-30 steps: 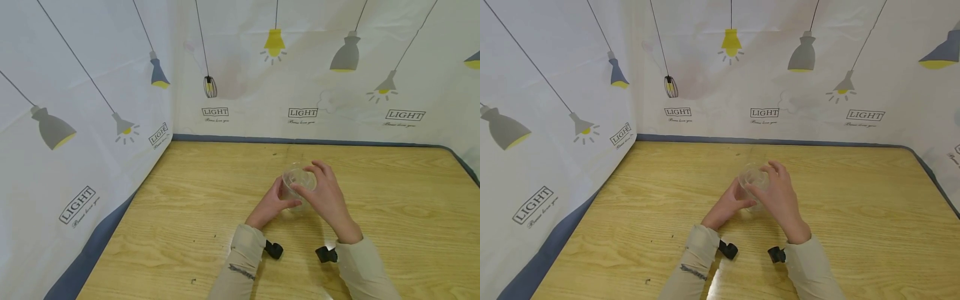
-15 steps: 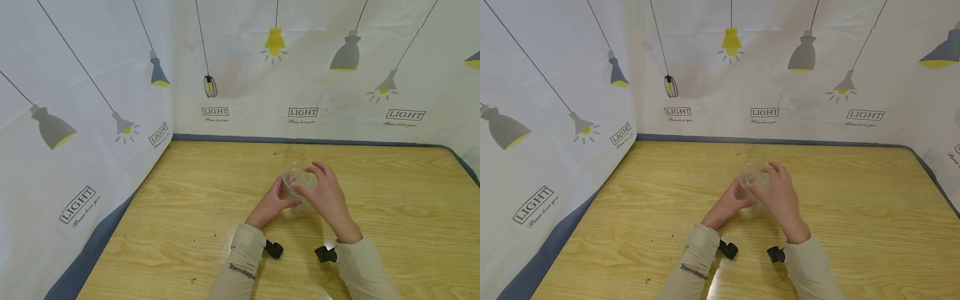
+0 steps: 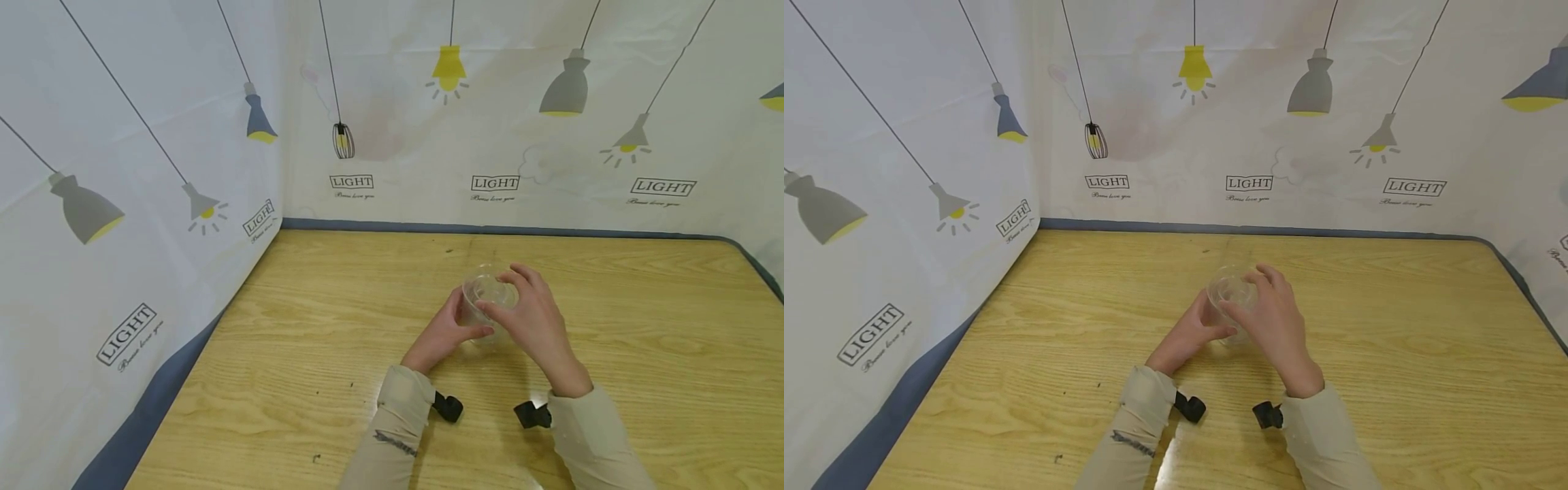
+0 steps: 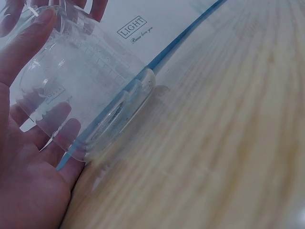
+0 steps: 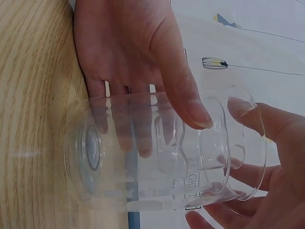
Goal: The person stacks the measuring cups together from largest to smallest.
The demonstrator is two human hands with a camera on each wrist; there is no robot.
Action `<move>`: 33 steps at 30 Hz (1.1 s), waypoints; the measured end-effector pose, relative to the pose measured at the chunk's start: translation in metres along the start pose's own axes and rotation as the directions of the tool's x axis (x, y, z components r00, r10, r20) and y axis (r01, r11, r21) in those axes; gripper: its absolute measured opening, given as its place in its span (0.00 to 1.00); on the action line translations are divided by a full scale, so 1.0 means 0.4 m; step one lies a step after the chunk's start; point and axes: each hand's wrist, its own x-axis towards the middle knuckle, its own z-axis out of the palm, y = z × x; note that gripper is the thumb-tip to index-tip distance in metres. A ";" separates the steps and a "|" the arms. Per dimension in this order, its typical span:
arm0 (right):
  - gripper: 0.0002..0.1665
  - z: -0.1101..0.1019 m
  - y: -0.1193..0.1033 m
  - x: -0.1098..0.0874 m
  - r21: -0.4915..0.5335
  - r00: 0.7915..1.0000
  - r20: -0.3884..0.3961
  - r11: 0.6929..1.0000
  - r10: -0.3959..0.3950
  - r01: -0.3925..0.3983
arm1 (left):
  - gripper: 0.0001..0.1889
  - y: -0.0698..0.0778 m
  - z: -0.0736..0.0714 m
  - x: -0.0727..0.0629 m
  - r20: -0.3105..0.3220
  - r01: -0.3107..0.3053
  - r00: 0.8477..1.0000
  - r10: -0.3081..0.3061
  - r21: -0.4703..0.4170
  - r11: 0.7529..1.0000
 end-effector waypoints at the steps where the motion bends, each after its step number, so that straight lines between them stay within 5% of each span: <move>1: 0.38 0.000 -0.001 0.000 0.002 1.000 0.002 1.000 0.003 -0.003 | 0.42 -0.001 0.000 0.000 0.000 0.001 1.000 -0.001 -0.001 1.000; 33: 0.39 0.000 -0.005 0.001 -0.021 0.999 0.032 0.999 0.039 -0.038 | 0.42 0.000 0.000 0.001 -0.002 0.011 1.000 -0.011 0.005 1.000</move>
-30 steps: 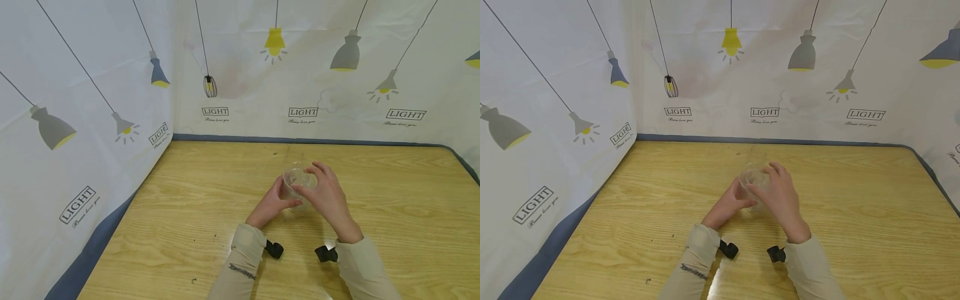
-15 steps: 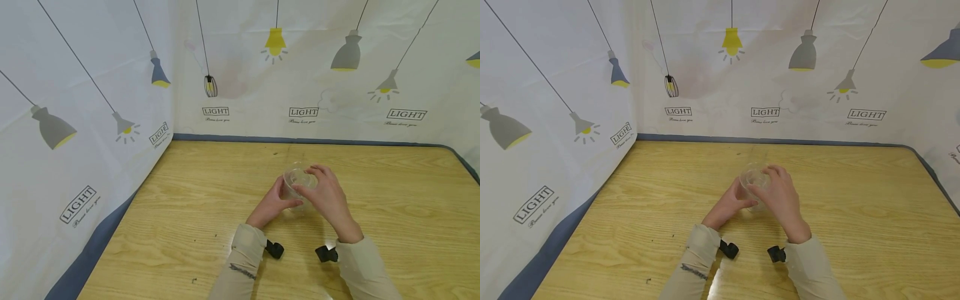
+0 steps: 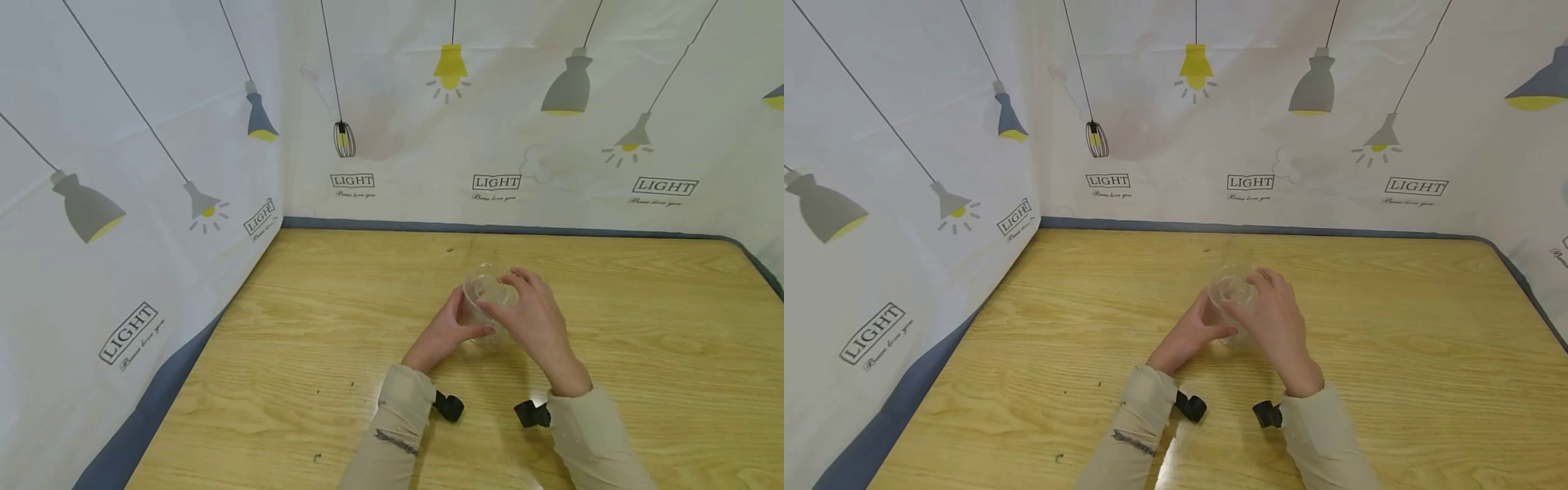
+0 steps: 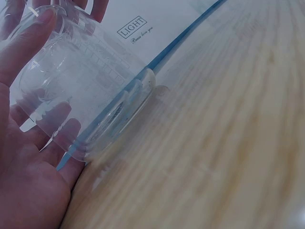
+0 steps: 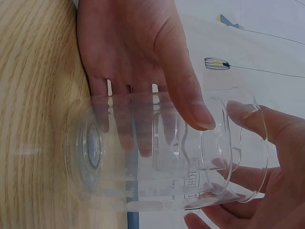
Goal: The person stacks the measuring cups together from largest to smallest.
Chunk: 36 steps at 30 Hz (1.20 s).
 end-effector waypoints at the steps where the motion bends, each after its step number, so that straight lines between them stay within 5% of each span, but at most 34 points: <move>1: 0.39 0.000 -0.001 0.000 -0.002 1.000 -0.002 1.000 0.001 -0.001 | 0.42 0.000 0.000 0.000 -0.001 -0.001 1.000 0.001 0.003 1.000; 36: 0.40 -0.008 -0.014 0.003 -0.069 0.999 0.028 0.997 0.024 -0.022 | 0.43 -0.001 -0.003 0.001 -0.002 0.000 1.000 0.000 0.001 1.000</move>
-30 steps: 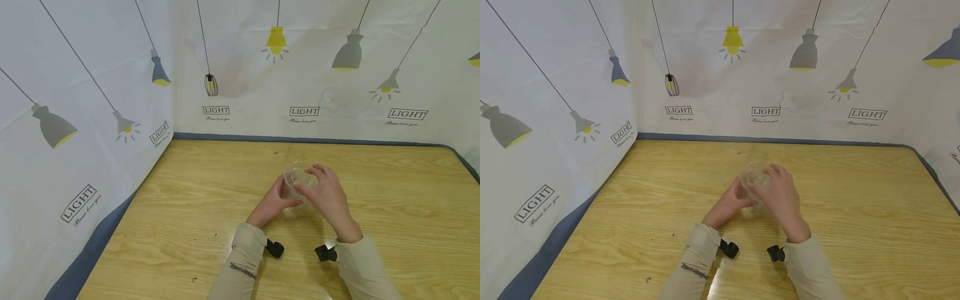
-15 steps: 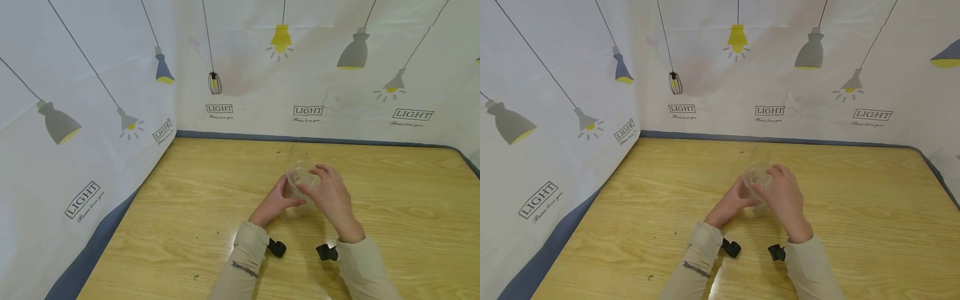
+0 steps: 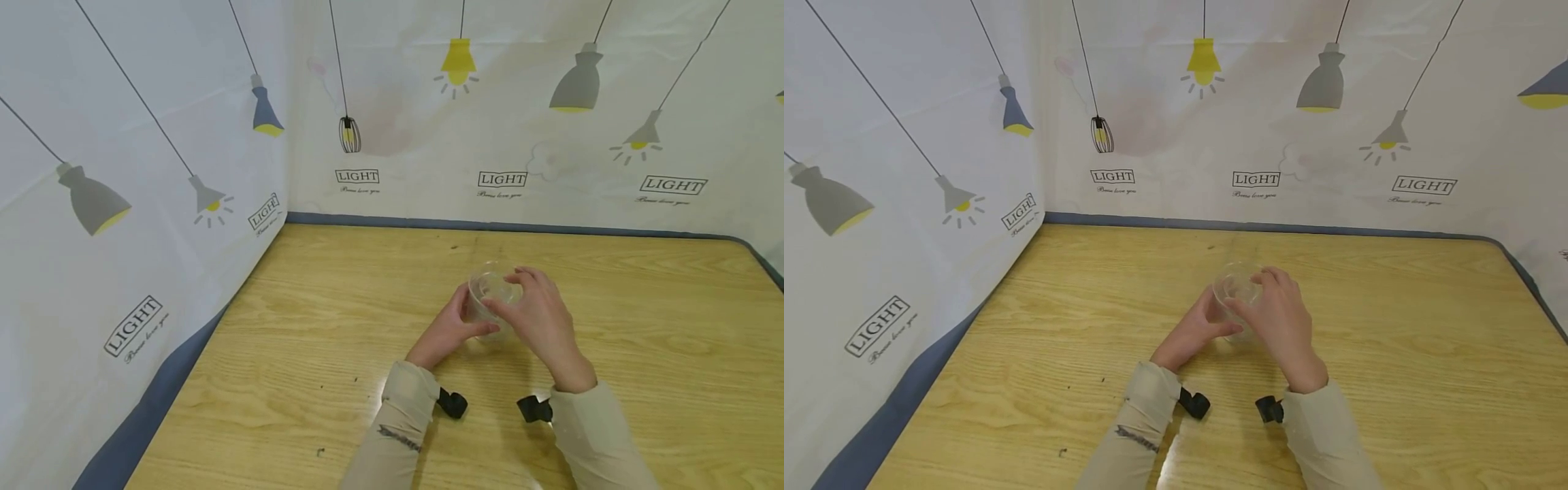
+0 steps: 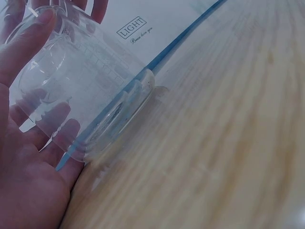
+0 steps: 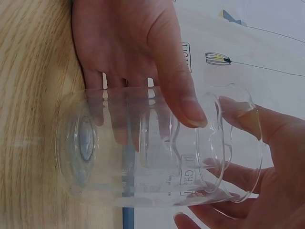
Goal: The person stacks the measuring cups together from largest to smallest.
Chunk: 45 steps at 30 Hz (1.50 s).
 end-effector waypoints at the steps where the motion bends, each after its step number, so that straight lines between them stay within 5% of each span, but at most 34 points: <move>1: 0.40 0.000 -0.001 0.001 0.003 1.000 0.005 1.000 0.002 -0.002 | 0.43 0.000 0.000 0.000 -0.001 -0.002 1.000 0.002 0.000 1.000; 45: 0.38 -0.024 -0.015 0.013 -0.095 0.991 0.133 0.995 0.021 -0.008 | 0.43 -0.004 0.001 0.001 0.002 -0.011 1.000 0.011 0.000 1.000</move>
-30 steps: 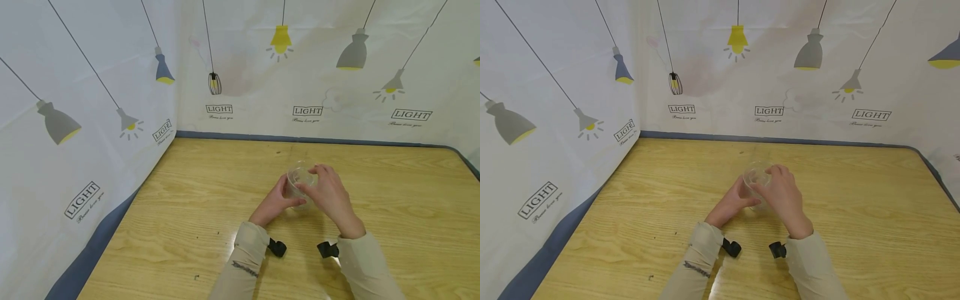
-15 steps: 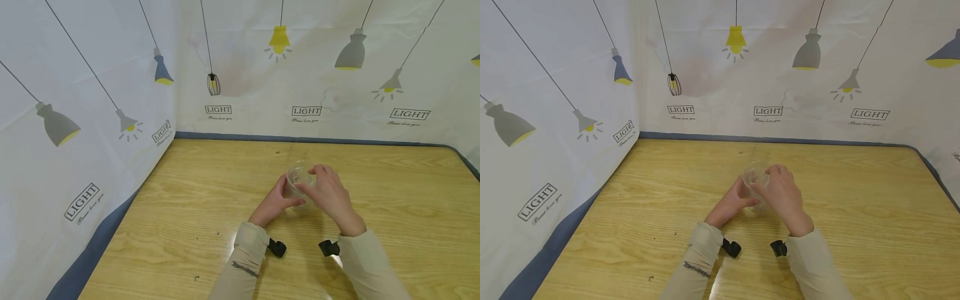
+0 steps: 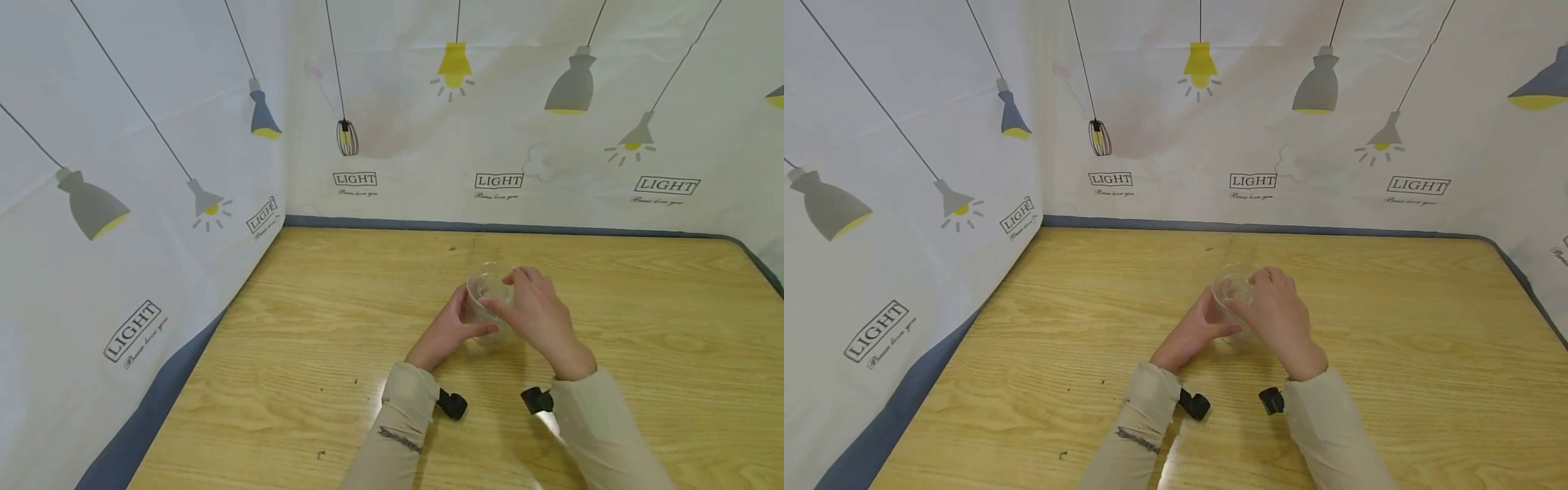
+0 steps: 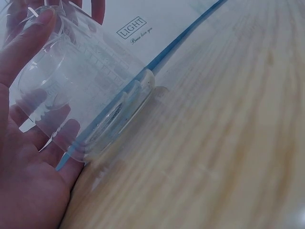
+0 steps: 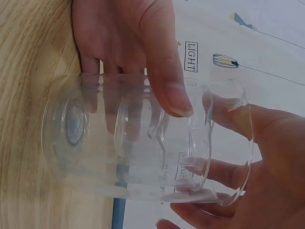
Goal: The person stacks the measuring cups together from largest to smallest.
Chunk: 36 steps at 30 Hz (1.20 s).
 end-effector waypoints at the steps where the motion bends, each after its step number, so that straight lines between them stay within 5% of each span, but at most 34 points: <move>1: 0.38 0.000 0.000 0.001 -0.002 1.000 0.003 1.000 0.002 -0.002 | 0.43 0.000 0.000 0.000 0.000 0.001 1.000 -0.001 -0.001 1.000; 36: 0.35 -0.015 -0.009 0.018 -0.077 0.996 0.089 0.997 0.025 -0.018 | 0.43 0.006 -0.002 -0.005 0.000 0.016 1.000 -0.016 -0.018 1.000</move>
